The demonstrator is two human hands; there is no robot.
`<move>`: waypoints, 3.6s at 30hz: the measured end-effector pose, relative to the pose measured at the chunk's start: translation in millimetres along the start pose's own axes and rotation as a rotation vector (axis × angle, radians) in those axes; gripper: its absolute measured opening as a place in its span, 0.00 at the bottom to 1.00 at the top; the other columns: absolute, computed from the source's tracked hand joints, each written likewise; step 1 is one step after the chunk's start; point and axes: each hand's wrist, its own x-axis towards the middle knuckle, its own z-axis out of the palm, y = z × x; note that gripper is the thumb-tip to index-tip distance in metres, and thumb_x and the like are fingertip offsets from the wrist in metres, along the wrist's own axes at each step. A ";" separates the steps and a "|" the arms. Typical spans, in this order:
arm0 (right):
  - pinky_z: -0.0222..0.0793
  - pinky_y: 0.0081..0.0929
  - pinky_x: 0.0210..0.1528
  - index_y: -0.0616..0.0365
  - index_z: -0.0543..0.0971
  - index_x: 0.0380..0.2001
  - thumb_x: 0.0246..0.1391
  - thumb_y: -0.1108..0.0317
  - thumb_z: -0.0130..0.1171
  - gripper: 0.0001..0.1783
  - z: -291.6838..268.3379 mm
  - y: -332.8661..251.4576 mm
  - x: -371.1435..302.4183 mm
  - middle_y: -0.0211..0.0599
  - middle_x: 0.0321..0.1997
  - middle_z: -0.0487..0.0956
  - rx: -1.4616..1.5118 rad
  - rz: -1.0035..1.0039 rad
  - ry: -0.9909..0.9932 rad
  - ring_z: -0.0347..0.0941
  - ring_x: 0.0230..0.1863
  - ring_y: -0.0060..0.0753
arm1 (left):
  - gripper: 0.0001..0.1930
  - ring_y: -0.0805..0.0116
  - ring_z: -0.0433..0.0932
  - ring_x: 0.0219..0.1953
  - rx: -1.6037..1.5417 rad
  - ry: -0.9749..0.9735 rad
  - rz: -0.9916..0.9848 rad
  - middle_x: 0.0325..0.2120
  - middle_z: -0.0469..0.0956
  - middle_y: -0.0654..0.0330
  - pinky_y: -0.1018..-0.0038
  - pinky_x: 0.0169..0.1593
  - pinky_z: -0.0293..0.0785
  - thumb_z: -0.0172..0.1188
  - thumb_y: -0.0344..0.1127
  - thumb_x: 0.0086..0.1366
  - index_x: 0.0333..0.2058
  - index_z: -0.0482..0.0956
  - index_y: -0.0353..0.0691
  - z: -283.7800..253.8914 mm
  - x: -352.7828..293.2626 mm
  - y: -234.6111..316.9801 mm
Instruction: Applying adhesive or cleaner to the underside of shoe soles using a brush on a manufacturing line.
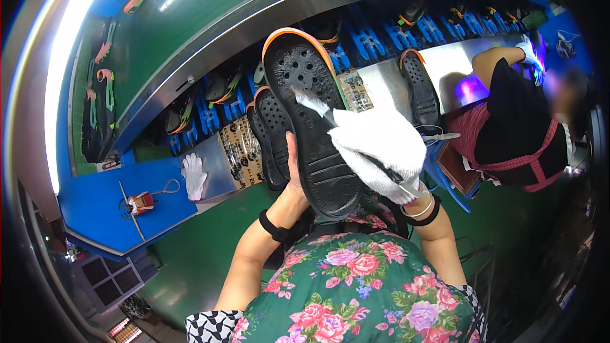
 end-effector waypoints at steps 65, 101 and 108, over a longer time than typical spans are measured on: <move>0.79 0.34 0.44 0.59 0.88 0.39 0.47 0.76 0.73 0.13 33.6 -0.8 -48.5 0.43 0.42 0.88 0.208 0.115 -0.038 0.84 0.39 0.40 | 0.56 0.41 0.72 0.64 -0.158 -0.359 0.231 0.65 0.68 0.39 0.36 0.61 0.72 0.45 0.85 0.60 0.74 0.54 0.49 -3.1 45.1 42.3; 0.79 0.34 0.41 0.56 0.89 0.32 0.43 0.76 0.75 0.09 24.5 -7.8 -63.0 0.40 0.36 0.88 0.327 0.149 -0.197 0.84 0.37 0.39 | 0.67 0.30 0.67 0.65 -0.080 -0.302 0.161 0.72 0.56 0.41 0.38 0.59 0.76 0.54 0.85 0.53 0.75 0.46 0.36 -5.9 34.5 53.2; 0.81 0.36 0.43 0.58 0.88 0.32 0.44 0.79 0.74 0.09 22.6 -4.7 -56.1 0.45 0.38 0.88 0.351 0.270 -0.115 0.85 0.39 0.41 | 0.66 0.27 0.66 0.66 -0.099 -0.396 0.031 0.75 0.50 0.45 0.40 0.60 0.77 0.55 0.84 0.53 0.76 0.45 0.40 -9.1 31.1 55.6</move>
